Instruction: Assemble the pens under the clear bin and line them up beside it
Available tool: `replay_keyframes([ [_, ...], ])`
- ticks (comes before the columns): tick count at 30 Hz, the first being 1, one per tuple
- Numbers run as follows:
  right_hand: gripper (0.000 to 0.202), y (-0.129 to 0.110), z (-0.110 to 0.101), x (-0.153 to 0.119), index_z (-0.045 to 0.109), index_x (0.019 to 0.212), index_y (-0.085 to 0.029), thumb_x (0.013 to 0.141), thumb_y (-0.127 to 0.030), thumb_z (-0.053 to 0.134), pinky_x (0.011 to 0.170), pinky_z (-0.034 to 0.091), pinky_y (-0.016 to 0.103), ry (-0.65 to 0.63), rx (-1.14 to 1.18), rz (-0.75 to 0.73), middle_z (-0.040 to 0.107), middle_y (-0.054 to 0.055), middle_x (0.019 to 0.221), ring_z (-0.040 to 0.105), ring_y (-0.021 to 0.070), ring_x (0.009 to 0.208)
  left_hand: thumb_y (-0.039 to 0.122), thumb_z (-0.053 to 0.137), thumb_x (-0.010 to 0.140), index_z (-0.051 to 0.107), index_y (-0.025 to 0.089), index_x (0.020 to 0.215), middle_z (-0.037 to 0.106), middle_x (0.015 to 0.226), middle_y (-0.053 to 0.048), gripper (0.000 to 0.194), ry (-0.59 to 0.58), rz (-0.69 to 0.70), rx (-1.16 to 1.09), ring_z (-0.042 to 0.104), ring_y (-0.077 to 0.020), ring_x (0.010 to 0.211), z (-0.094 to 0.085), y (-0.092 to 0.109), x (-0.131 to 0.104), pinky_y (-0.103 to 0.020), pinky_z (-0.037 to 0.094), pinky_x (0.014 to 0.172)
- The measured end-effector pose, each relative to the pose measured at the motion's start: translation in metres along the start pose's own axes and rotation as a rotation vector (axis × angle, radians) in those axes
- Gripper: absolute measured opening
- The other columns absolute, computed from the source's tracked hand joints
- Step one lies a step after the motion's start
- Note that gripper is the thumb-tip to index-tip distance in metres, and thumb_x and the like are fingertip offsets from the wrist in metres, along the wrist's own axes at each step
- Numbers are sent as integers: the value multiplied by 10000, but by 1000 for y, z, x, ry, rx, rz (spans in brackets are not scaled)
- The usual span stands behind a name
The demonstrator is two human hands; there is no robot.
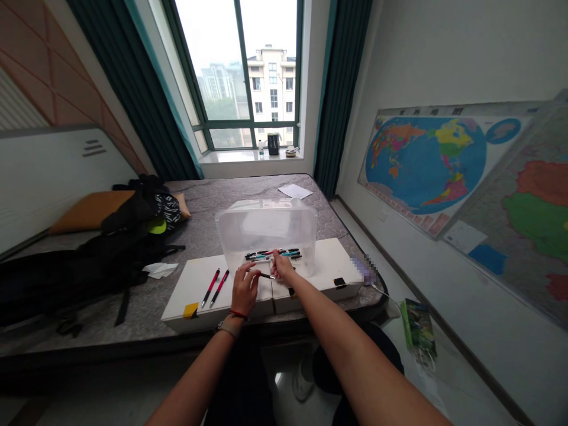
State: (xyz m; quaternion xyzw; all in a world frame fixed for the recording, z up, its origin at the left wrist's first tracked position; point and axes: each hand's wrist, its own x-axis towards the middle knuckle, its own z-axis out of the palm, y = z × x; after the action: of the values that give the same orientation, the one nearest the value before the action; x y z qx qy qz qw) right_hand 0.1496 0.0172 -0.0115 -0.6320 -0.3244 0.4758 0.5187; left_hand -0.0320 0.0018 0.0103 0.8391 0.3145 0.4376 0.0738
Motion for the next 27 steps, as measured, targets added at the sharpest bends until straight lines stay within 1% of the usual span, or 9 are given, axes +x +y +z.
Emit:
replay_keyframes([
  [3,520,0,1,-1,450,625,-185,938,-586,342,313,291,167,-22,-31,-9,550,1,423,419,76,288,239,489,915,602,250,985,550,1249,-84,134,78,-47,12,489,-235,1221,-26,6,-16,-465,412,1035],
  [5,460,0,1,-3,473,651,-180,942,-527,394,318,291,159,-30,-69,-47,540,-15,416,417,73,294,238,502,909,609,257,965,539,1258,-77,123,122,-69,52,483,-237,1232,-47,0,-28,-474,405,1050],
  [9,349,-1,0,-7,524,713,-171,936,-431,456,327,291,153,-34,-126,-92,531,-37,415,419,71,304,246,495,902,609,239,948,500,1301,-89,123,189,-177,172,419,-262,1307,-88,-34,-45,-503,369,1085],
  [12,338,-2,0,-8,521,702,-170,932,-411,465,338,300,157,-38,-140,-93,528,-38,416,413,69,307,241,482,885,607,228,924,422,1410,-80,132,150,-261,221,335,-274,1372,-109,-70,-45,-488,357,1100],
  [17,332,-2,-1,-7,522,699,-174,926,-411,472,345,306,166,-32,-172,-107,540,-29,422,427,79,314,219,479,803,620,223,821,425,1440,-65,142,-139,-289,290,305,-308,1388,-117,-128,-30,-510,321,1111],
  [20,334,0,-1,-6,520,702,-176,919,-426,481,350,306,167,-29,-191,-106,546,-25,426,428,79,315,204,461,748,637,225,790,498,1393,-50,182,-276,-312,255,451,-282,1295,-115,-152,-24,-450,376,1081],
  [23,330,1,0,-5,520,705,-177,919,-426,479,350,307,166,-30,-192,-105,554,-23,438,432,78,318,234,423,751,662,235,819,637,1231,-45,248,-450,-354,188,576,-250,1159,-113,-167,-23,-402,447,1010],
  [25,328,0,0,-5,516,704,-180,922,-421,472,349,307,167,-29,-189,-102,551,-25,434,433,80,319,277,403,777,680,239,873,674,1164,-41,296,-498,-364,177,600,-242,1119,-112,-170,-22,-384,460,987],
  [27,327,-1,0,-6,507,700,-182,920,-421,475,349,306,166,-28,-187,-99,546,-28,428,427,79,318,325,403,791,692,243,932,687,1143,-30,332,-502,-355,179,618,-233,1085,-111,-168,-20,-356,469,966],
])
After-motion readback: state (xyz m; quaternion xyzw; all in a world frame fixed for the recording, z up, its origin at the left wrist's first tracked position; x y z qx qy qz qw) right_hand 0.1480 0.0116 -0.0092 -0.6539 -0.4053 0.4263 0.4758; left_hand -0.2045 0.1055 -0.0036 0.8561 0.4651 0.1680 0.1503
